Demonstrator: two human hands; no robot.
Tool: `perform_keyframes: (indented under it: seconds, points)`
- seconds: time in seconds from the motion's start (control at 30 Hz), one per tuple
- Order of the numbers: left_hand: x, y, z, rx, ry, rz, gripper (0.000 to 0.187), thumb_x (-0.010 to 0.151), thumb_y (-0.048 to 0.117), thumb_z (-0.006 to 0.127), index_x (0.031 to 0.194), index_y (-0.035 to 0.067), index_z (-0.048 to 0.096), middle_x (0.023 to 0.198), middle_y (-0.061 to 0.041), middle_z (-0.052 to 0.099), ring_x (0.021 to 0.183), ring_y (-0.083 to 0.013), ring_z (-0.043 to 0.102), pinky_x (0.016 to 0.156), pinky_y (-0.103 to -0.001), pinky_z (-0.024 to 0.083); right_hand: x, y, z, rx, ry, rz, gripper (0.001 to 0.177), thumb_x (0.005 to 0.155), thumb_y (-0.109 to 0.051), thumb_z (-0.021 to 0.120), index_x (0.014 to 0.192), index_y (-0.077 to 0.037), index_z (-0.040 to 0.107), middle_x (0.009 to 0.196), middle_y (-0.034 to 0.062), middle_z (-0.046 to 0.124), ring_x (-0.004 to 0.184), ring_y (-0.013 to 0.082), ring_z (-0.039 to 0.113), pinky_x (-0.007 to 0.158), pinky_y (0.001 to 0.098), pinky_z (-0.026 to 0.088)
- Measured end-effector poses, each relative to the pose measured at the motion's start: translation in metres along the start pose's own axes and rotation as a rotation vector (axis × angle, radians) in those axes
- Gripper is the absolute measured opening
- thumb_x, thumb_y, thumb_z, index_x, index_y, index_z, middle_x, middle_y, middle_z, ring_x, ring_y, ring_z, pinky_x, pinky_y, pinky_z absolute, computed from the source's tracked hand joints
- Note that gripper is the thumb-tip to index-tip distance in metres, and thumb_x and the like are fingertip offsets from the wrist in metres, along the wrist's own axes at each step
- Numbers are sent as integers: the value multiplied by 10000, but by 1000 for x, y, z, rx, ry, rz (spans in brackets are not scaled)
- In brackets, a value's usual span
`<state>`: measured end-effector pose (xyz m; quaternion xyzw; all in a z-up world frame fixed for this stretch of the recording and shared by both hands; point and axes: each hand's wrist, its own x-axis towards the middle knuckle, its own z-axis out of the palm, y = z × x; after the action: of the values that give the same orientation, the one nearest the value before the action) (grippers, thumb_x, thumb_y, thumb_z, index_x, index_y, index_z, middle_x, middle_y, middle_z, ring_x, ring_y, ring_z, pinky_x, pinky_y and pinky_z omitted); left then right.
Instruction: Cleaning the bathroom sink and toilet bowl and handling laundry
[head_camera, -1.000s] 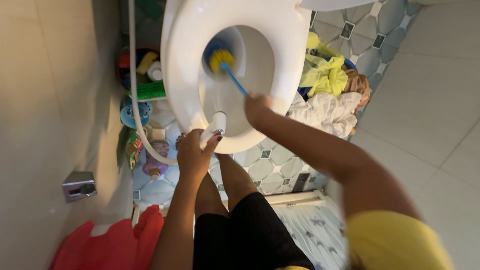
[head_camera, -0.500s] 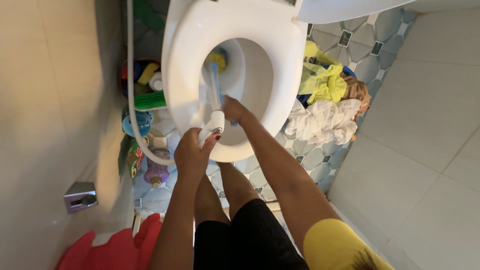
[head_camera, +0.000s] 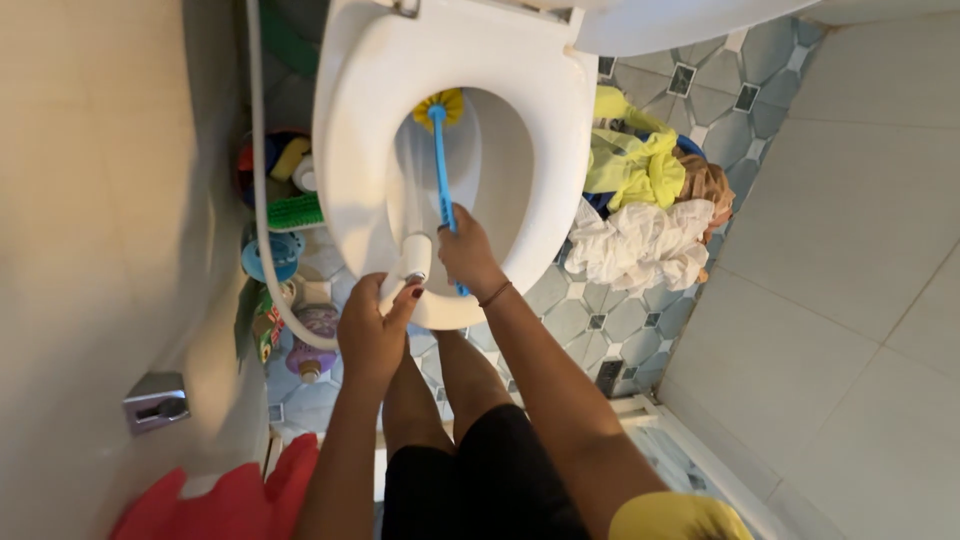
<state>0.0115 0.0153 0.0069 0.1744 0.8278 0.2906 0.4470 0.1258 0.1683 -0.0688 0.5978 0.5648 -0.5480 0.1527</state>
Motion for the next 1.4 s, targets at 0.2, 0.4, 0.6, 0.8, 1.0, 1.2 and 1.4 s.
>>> perform_keyframes:
  seconds: [0.2, 0.4, 0.6, 0.8, 1.0, 1.2, 1.4]
  points:
    - [-4, -7, -1, 43, 24, 100, 607, 923, 569, 713, 1180, 22, 655, 1057, -200, 694, 1058, -417, 680, 951, -530, 518, -38, 61, -46, 779, 173, 74, 403, 1001, -113, 503, 1401, -76, 478, 574, 0, 471, 405, 112, 526, 302, 278, 435]
    - [-8, -3, 2, 17, -25, 69, 633, 903, 594, 737, 1184, 32, 654, 1044, -180, 695, 1064, -391, 683, 961, -514, 513, 36, 51, -26, 669, -26, 42, 417, 979, -99, 472, 1387, -13, 462, 580, 11, 439, 351, 139, 476, 293, 274, 394]
    - [-10, -10, 3, 83, -40, 86, 602, 903, 548, 730, 1186, 21, 662, 1073, -223, 702, 1089, -431, 671, 971, -543, 507, 95, 86, -18, 776, -73, 136, 110, 953, -70, 473, 962, -30, 575, 542, 28, 459, 326, 138, 457, 266, 261, 335]
    - [-13, -17, -10, 131, -85, 138, 594, 845, 520, 791, 1209, 64, 677, 1070, -142, 712, 1059, -358, 696, 968, -489, 517, 201, 153, -8, -49, -124, -143, 239, 754, 50, 723, 986, 88, 679, 557, 178, 637, 397, 296, 655, 320, 433, 508]
    - [-29, 19, -42, 50, -313, -32, 516, 869, 431, 737, 1233, 76, 647, 1160, -183, 700, 1169, -394, 648, 992, -520, 506, -11, 34, -46, -349, -132, -89, 347, 980, -205, 516, 1239, 5, 612, 870, 204, 717, 611, 322, 746, 567, 478, 620]
    - [-30, 4, -44, 121, -345, -133, 573, 911, 636, 680, 1138, 111, 709, 1012, -121, 739, 1010, -328, 726, 906, -449, 545, -143, 1, -81, -712, -229, 126, 316, 1030, -370, 409, 1232, -183, 563, 988, 211, 727, 995, 451, 721, 866, 604, 547]
    - [-34, 13, -41, 102, -208, -31, 567, 951, 595, 666, 1137, 60, 691, 954, -182, 708, 939, -416, 712, 858, -518, 533, -126, -1, -43, -785, -367, -34, 455, 1039, -306, 386, 1470, -159, 393, 1029, 245, 730, 1010, 478, 719, 847, 632, 542]
